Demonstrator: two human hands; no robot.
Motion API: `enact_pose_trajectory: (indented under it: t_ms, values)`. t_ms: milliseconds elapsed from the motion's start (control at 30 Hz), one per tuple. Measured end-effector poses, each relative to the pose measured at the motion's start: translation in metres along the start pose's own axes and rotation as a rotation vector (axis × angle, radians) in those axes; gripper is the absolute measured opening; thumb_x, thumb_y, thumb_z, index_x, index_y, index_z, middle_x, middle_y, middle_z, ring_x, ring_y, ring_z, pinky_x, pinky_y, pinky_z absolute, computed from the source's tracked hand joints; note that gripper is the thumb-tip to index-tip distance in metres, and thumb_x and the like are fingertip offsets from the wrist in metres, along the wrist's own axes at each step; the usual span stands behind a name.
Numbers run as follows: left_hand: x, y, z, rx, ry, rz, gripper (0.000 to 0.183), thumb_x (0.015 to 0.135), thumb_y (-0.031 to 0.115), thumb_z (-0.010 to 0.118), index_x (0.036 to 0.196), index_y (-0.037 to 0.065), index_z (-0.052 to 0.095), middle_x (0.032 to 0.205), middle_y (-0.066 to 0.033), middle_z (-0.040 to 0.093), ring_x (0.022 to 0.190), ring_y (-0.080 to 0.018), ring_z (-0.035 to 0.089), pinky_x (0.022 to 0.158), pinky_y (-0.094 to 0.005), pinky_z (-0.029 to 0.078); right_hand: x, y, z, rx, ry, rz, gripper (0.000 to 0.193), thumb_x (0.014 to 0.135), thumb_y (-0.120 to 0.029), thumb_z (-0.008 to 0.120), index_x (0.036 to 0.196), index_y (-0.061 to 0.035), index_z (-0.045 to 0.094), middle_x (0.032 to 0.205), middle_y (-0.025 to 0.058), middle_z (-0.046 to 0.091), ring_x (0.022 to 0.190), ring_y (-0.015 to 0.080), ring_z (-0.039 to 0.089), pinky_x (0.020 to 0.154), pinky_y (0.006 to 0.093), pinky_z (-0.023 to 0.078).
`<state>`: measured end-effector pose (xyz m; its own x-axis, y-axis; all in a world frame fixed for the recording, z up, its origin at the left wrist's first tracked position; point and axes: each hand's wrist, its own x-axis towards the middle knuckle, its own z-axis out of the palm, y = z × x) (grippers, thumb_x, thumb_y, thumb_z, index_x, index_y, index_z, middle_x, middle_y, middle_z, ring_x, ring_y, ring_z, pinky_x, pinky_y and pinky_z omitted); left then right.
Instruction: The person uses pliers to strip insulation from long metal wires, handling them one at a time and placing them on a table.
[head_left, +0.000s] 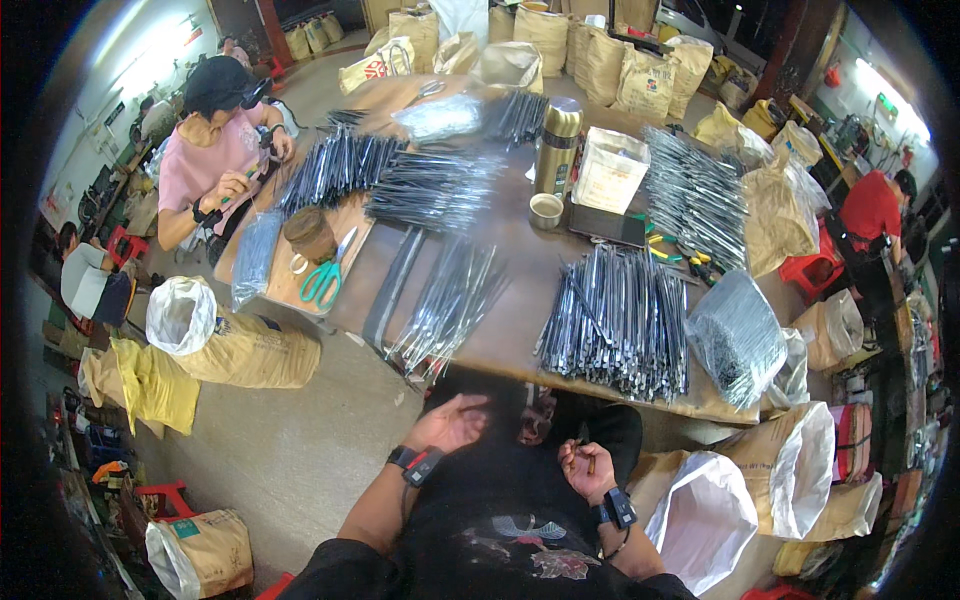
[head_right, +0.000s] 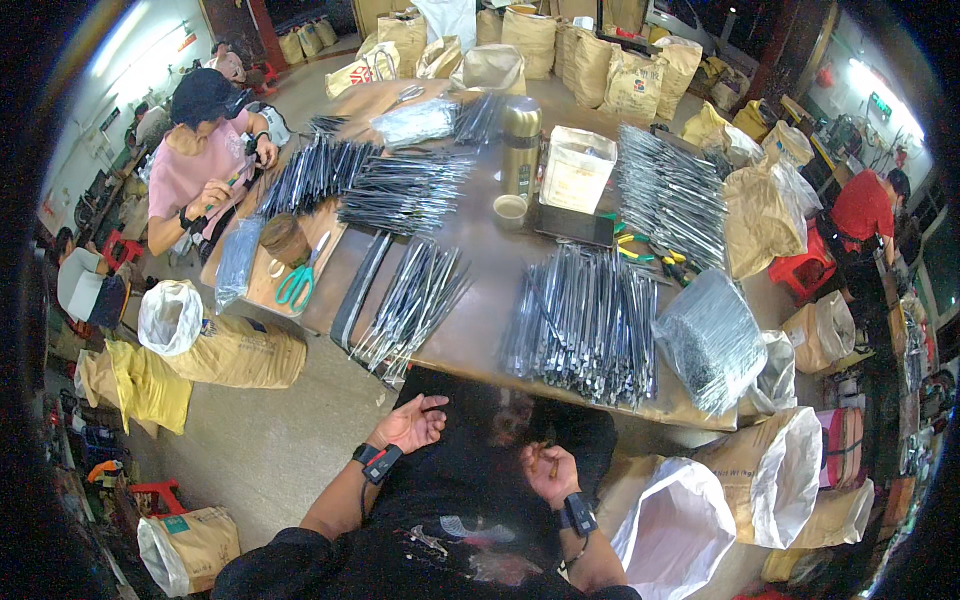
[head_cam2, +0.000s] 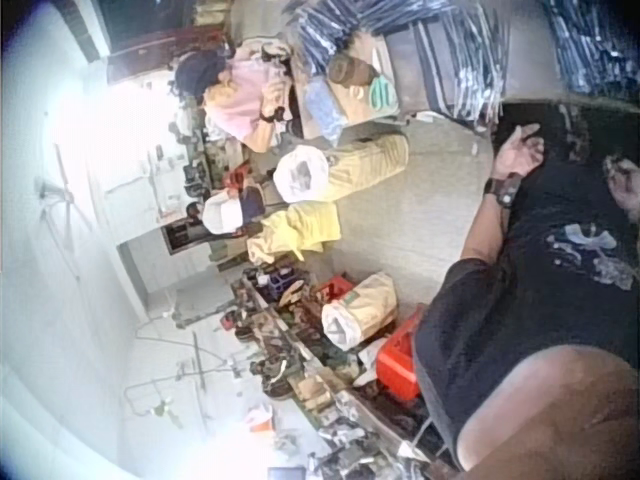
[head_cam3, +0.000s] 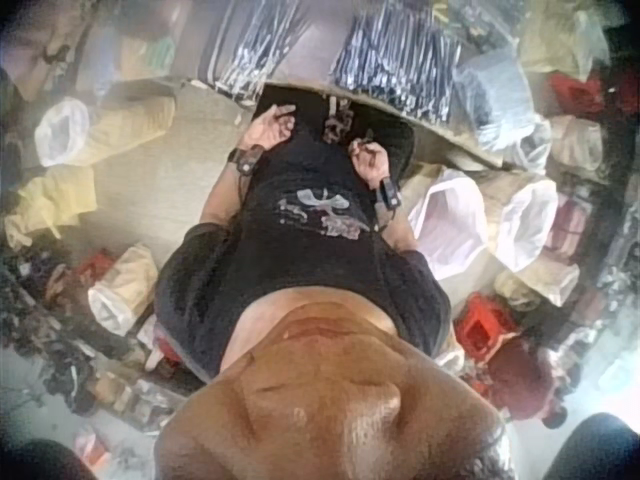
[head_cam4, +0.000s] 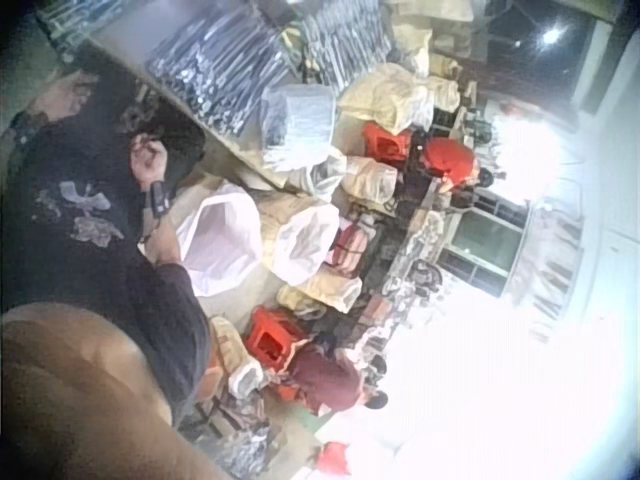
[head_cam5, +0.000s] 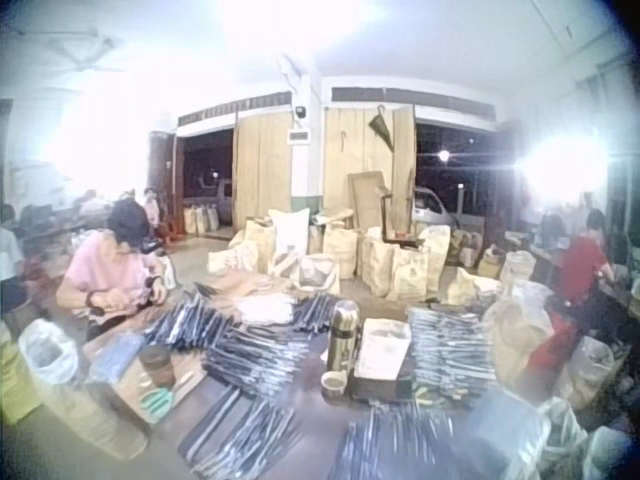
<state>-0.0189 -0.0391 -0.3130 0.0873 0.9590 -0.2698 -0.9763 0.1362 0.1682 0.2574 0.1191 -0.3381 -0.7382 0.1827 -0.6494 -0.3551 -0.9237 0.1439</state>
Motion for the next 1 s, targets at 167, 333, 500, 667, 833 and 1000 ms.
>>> enact_pose_trajectory:
  t_ms: [167,333,500,667,833,1000]
  values:
    - [0.001,0.001,-0.001,0.03,0.008,0.008,0.043,0.093,0.034,0.043,0.121,0.001,0.045,0.098,-0.0151,0.057,0.086,-0.0229,0.055,0.073,-0.0317,0.046,-0.002,-0.001,0.004,0.069,-0.026,0.059,0.017,0.065,-0.004,0.046,0.08,0.0049,0.05,0.08,0.0185,0.052,0.075,0.0293,0.052,0.067,0.0339,0.047]
    - [-0.001,0.001,-0.001,0.026,0.031,0.017,0.043,0.093,0.034,0.043,0.121,0.001,0.045,0.097,-0.0146,0.057,0.087,-0.0227,0.055,0.073,-0.0321,0.046,-0.004,0.003,0.011,-0.015,-0.02,0.033,0.015,0.065,-0.002,0.048,0.078,0.004,0.053,0.08,0.0143,0.053,0.075,0.0257,0.053,0.066,0.0298,0.047]
    - [0.0,-0.001,-0.003,0.058,0.045,0.015,0.044,0.093,0.034,0.042,0.121,0.001,0.045,0.098,-0.0146,0.058,0.088,-0.0226,0.055,0.075,-0.0327,0.047,-0.006,0.003,0.01,0.034,0.008,-0.002,0.013,0.065,-0.001,0.047,0.076,0.002,0.053,0.081,0.0146,0.054,0.076,0.0266,0.053,0.065,0.0298,0.049]
    - [0.0,0.0,-0.007,0.041,0.061,0.005,0.043,0.093,0.033,0.042,0.122,0.002,0.045,0.098,-0.0141,0.059,0.089,-0.0219,0.057,0.076,-0.034,0.047,-0.004,0.003,0.008,0.064,0.033,0.006,0.016,0.065,-0.002,0.048,0.079,0.0049,0.05,0.079,0.0168,0.052,0.075,0.0283,0.053,0.066,0.031,0.048]
    - [-0.001,0.0,0.001,0.102,0.096,-0.022,0.043,0.092,0.033,0.047,0.121,0.002,0.046,0.095,-0.0114,0.06,0.083,-0.0183,0.059,0.074,-0.0307,0.049,-0.004,0.003,0.007,0.022,-0.031,0.002,0.02,0.064,-0.002,0.049,0.082,0.0074,0.05,0.082,0.0171,0.051,0.077,0.0274,0.052,0.067,0.0299,0.048]
    - [0.0,-0.002,-0.004,0.101,0.089,-0.013,0.042,0.092,0.034,0.045,0.12,0.002,0.046,0.095,-0.0116,0.059,0.082,-0.0185,0.058,0.074,-0.0306,0.049,-0.002,0.002,0.004,0.032,-0.041,0.023,0.021,0.063,-0.003,0.049,0.082,0.0072,0.05,0.082,0.0169,0.052,0.077,0.0269,0.053,0.068,0.0289,0.049]
